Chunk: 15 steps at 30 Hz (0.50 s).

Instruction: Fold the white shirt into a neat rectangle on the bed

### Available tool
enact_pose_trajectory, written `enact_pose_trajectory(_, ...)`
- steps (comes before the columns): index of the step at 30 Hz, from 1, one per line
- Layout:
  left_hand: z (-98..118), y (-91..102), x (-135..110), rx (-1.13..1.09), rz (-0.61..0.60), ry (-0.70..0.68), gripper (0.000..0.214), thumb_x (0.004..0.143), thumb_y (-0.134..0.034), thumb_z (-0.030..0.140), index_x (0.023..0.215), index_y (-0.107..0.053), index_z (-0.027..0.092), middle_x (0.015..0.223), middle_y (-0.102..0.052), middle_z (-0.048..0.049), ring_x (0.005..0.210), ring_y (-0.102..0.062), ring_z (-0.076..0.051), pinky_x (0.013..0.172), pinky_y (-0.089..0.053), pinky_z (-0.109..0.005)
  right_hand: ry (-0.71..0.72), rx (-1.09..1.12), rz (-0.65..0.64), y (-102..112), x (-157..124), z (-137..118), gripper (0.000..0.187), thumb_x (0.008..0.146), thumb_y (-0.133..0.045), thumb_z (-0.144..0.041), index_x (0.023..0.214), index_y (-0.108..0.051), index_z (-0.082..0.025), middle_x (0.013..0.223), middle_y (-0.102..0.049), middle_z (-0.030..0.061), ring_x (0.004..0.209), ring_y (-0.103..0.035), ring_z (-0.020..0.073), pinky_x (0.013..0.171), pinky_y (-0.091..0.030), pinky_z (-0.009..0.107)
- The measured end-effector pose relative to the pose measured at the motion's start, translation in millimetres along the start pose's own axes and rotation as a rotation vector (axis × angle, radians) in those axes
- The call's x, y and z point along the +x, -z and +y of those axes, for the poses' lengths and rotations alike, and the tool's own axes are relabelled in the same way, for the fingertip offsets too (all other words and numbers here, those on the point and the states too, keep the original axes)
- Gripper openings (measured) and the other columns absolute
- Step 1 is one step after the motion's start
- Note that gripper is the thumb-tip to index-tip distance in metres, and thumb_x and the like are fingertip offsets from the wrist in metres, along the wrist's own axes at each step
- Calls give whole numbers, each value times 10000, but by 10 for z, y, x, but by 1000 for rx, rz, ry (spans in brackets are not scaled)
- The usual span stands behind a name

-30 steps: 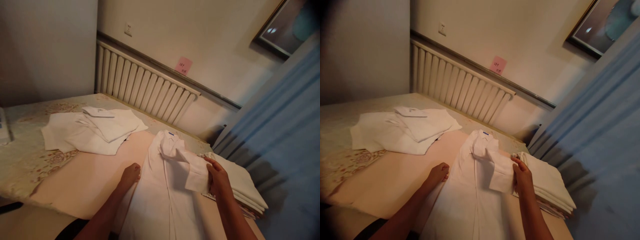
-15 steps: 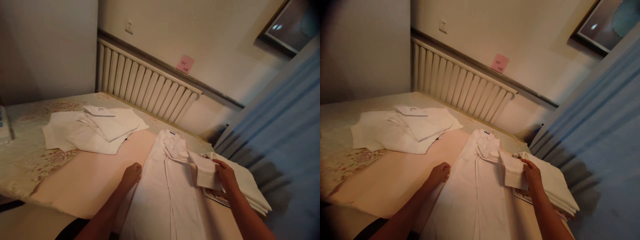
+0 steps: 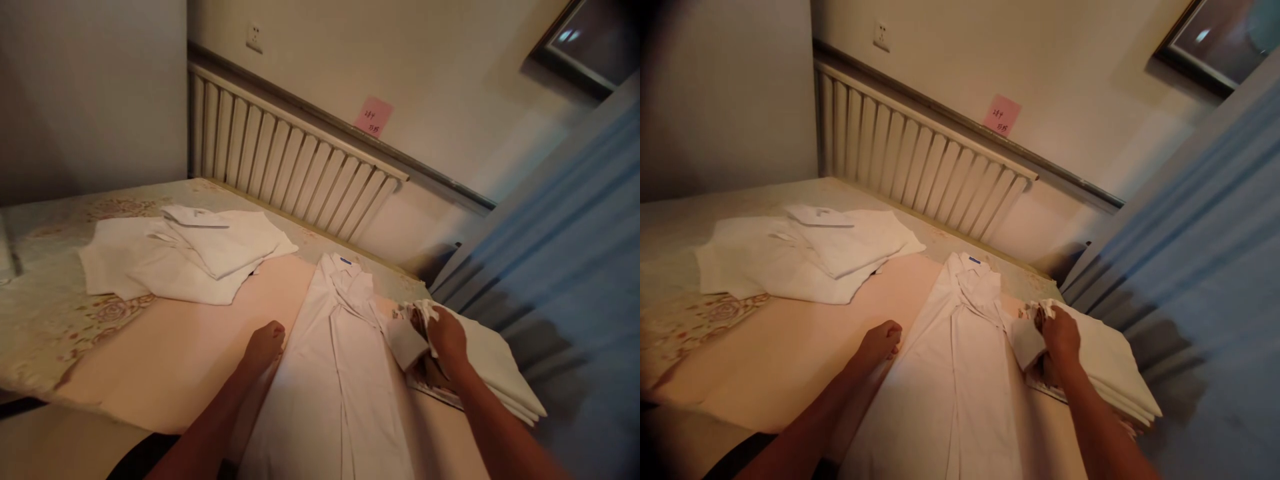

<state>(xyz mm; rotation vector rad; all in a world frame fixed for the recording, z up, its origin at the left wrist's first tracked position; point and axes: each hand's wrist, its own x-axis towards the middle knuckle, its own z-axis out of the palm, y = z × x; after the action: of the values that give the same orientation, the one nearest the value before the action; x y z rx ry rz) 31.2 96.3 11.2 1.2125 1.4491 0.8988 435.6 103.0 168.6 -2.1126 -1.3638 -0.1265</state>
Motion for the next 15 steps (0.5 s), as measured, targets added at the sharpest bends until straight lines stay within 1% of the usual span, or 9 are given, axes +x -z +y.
enact_pose_trajectory(1,2,1,-1,2,-1,-3,73,799,-471,213,817,-542,210,683,-584,23,570,-626,-111,472,-433,-181,-35,174,-74,-114,-150,-107,212,698,-539,-200,842,-695,-189,956,-694,113,902,-609,214,707,-410,276)
enact_pose_trajectory(2,4,2,-2,5,-2,-5,69,799,-475,213,815,-542,209,680,-586,22,568,-623,-108,473,-431,-179,-140,420,-221,-247,-319,-227,179,670,-569,-198,811,-680,-191,941,-693,103,914,-612,216,722,-422,278)
enact_pose_trajectory(4,6,5,-6,8,-2,-6,63,800,-480,211,811,-542,207,674,-587,21,566,-618,-106,473,-429,-177,-200,547,-372,-554,-694,-486,111,634,-598,-238,723,-645,-190,771,-683,61,771,-638,204,673,-457,286)
enact_pose_trajectory(5,7,7,-9,8,-2,-4,62,801,-479,207,808,-541,207,672,-585,21,563,-616,-105,472,-428,-175,-227,597,-436,-713,-889,-613,118,623,-610,-262,710,-634,-187,704,-670,45,708,-642,203,644,-475,295)
enact_pose_trajectory(7,11,8,-17,6,-3,0,62,802,-476,199,803,-538,205,673,-583,21,558,-612,-101,469,-426,-173,-282,701,-548,-1005,-1260,-842,172,621,-617,-319,723,-619,-181,675,-668,34,666,-650,191,634,-509,304)
enact_pose_trajectory(9,17,7,-20,2,-5,2,64,803,-475,194,801,-538,203,679,-587,19,558,-614,-101,470,-430,-173,-337,789,-612,-1235,-1561,-1030,225,636,-610,-379,735,-598,-178,705,-672,37,679,-658,175,637,-530,294)
enact_pose_trajectory(11,23,6,-17,1,-6,0,68,802,-475,194,800,-542,202,686,-593,15,568,-623,-107,473,-437,-177,-381,841,-646,-1395,-1762,-1180,230,643,-605,-400,702,-562,-182,690,-651,24,646,-641,141,623,-534,266)
enact_pose_trajectory(13,26,7,-8,4,-8,-2,74,801,-474,197,806,-548,202,689,-596,14,575,-631,-114,475,-444,-182,-408,853,-676,-1503,-1868,-1298,211,644,-604,-382,640,-513,-192,603,-592,-7,548,-584,105,576,-524,245)
enact_pose_trajectory(15,25,9,4,9,-9,-2,82,799,-471,200,817,-551,201,694,-598,13,569,-632,-116,476,-449,-188,-423,829,-708,-1574,-1910,-1383,205,637,-606,-355,595,-475,-203,512,-519,-37,460,-513,89,508,-498,238)
